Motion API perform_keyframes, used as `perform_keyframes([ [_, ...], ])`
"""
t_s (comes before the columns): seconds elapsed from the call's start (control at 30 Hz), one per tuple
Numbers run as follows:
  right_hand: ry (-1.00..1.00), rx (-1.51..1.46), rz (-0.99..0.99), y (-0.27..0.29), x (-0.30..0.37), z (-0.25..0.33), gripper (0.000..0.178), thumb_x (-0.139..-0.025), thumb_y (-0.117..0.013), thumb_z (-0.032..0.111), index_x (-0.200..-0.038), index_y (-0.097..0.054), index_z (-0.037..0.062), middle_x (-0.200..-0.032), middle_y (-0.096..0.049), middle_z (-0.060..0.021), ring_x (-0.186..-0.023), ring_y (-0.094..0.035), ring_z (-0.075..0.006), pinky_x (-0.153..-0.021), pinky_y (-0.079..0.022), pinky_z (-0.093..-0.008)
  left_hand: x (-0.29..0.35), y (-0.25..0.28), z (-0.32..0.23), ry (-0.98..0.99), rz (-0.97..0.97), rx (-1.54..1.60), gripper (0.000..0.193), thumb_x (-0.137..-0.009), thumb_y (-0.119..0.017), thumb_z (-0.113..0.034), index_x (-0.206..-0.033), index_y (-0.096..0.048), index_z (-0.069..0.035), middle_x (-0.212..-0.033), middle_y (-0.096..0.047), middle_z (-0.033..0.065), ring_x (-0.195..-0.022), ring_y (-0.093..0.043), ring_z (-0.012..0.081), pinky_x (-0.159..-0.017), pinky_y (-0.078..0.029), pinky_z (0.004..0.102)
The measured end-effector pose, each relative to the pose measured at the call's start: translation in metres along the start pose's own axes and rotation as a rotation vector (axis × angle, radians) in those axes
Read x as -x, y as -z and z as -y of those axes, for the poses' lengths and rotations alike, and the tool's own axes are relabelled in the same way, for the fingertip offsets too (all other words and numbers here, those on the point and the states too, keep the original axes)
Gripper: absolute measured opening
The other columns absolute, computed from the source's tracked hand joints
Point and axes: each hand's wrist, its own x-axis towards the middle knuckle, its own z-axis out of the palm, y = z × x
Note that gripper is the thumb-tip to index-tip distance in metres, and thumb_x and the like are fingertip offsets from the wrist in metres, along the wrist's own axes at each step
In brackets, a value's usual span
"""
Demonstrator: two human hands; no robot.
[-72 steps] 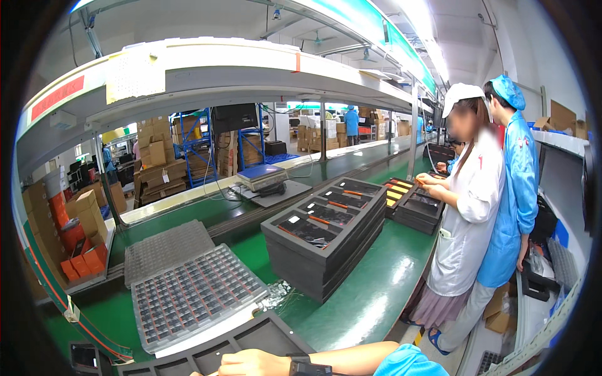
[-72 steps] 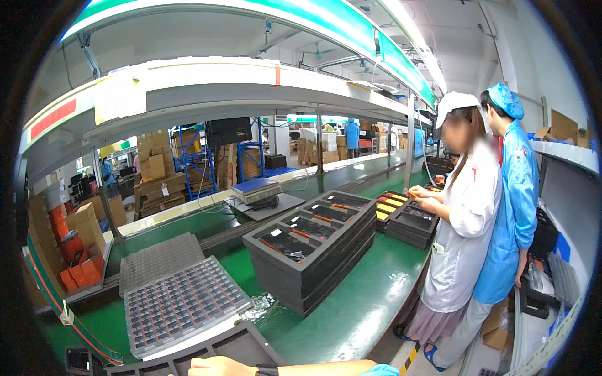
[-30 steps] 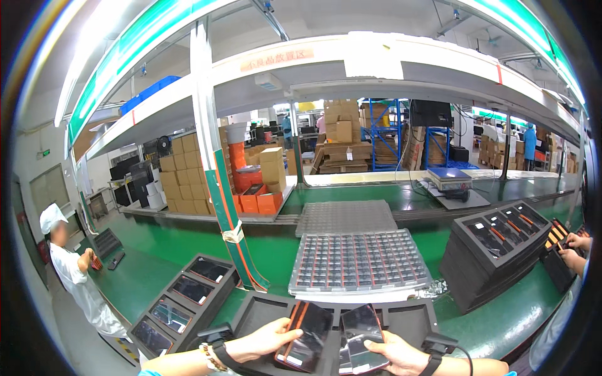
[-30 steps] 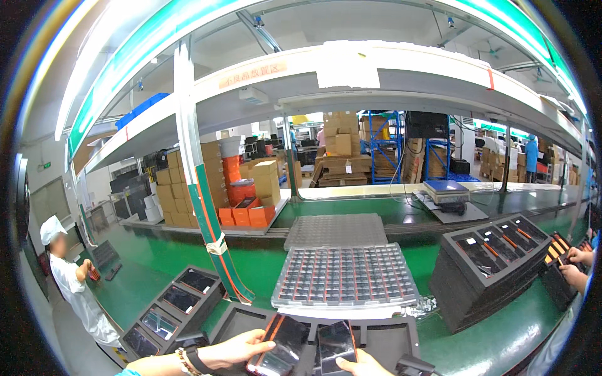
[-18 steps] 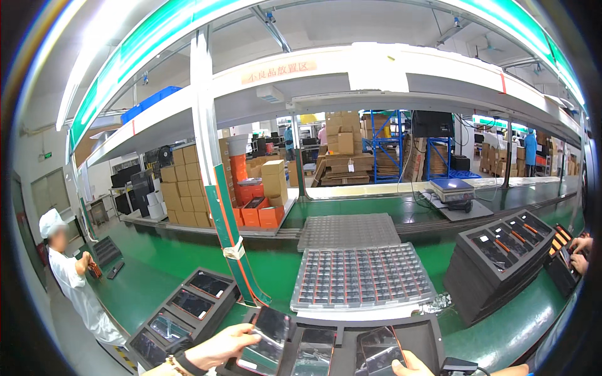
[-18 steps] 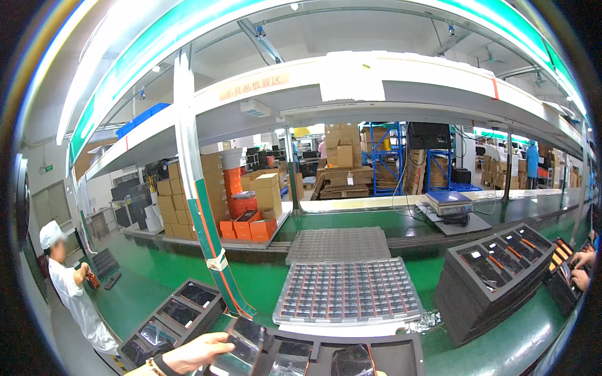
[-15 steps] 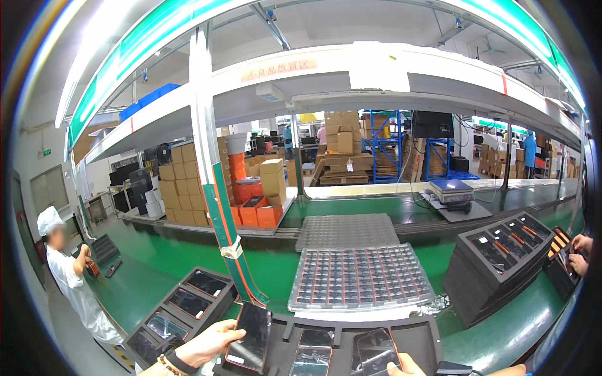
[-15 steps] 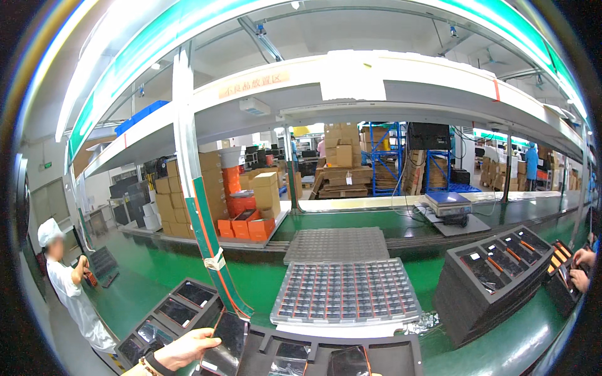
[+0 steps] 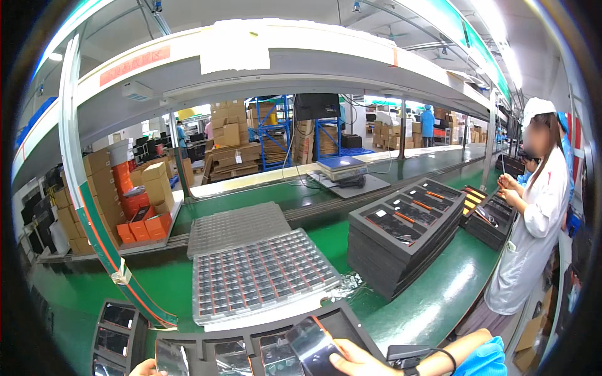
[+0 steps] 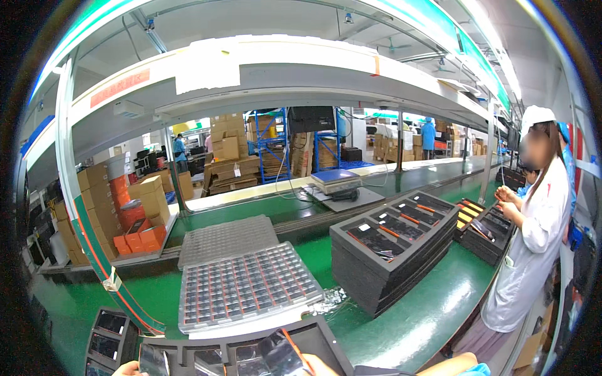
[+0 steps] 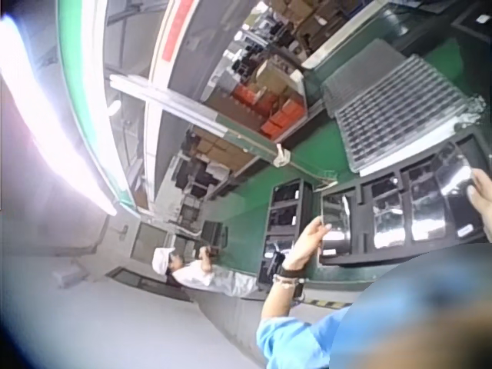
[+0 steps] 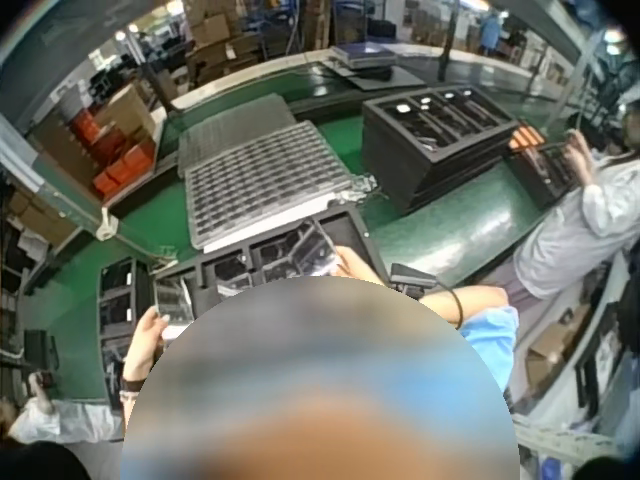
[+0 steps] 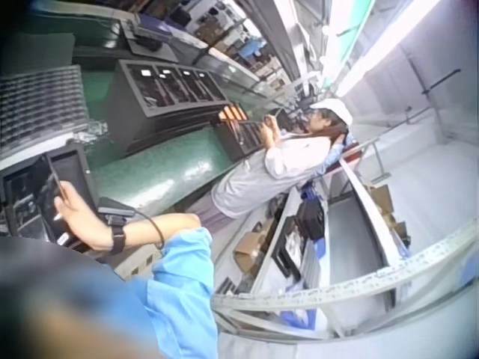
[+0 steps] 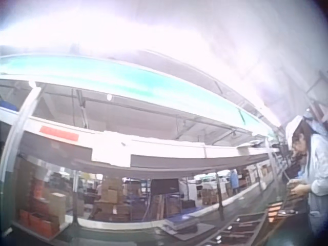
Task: Assembling electronic components on an industrial production line, specifically handling trays of smartphones and smaller electrical parts.
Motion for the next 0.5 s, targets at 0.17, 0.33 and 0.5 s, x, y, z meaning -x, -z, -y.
perform_keyframes([
  [0.17, 0.061, 0.077, -0.140, 0.040, -0.004, -0.008, 0.043, -0.103, -0.047, 0.009, -0.144, -0.036, 0.0018, -0.137, -0.049, -0.0073, -0.124, -0.044, -0.0139, -0.106, -0.034, -0.0276, -0.014, 0.010, 0.028, 0.074, 0.072, 0.061, 0.039, -0.098, -0.059, -0.012, -0.134, -0.051, -0.001, -0.085, -0.061, -0.0048, -0.067, -0.053, 0.0039, -0.057, -0.041, 0.0186],
  [0.33, -0.100, 0.034, -0.091, 0.035, -0.006, -0.003, 0.063, -0.103, -0.049, 0.010, -0.157, -0.016, 0.0057, -0.153, -0.032, -0.0083, -0.129, -0.039, -0.0151, -0.107, -0.032, -0.0273, -0.020, -0.019, -0.006, 0.148, 0.002, -0.024, 0.060, -0.099, -0.057, -0.013, -0.149, -0.031, 0.006, -0.147, -0.046, 0.0197, -0.131, -0.046, 0.0230, -0.108, -0.037, 0.0323],
  [0.5, -0.024, 0.303, 0.000, 0.041, -0.021, -0.020, 0.070, -0.100, -0.053, 0.008, -0.158, -0.012, 0.0055, -0.158, -0.026, -0.0119, -0.139, -0.030, -0.0190, -0.113, -0.026, -0.0292, -0.005, -0.024, 0.000, 0.163, -0.061, -0.084, 0.065, -0.098, -0.061, -0.018, -0.149, -0.029, 0.008, -0.149, -0.042, 0.0224, -0.136, -0.042, 0.0248, -0.110, -0.036, 0.0319],
])
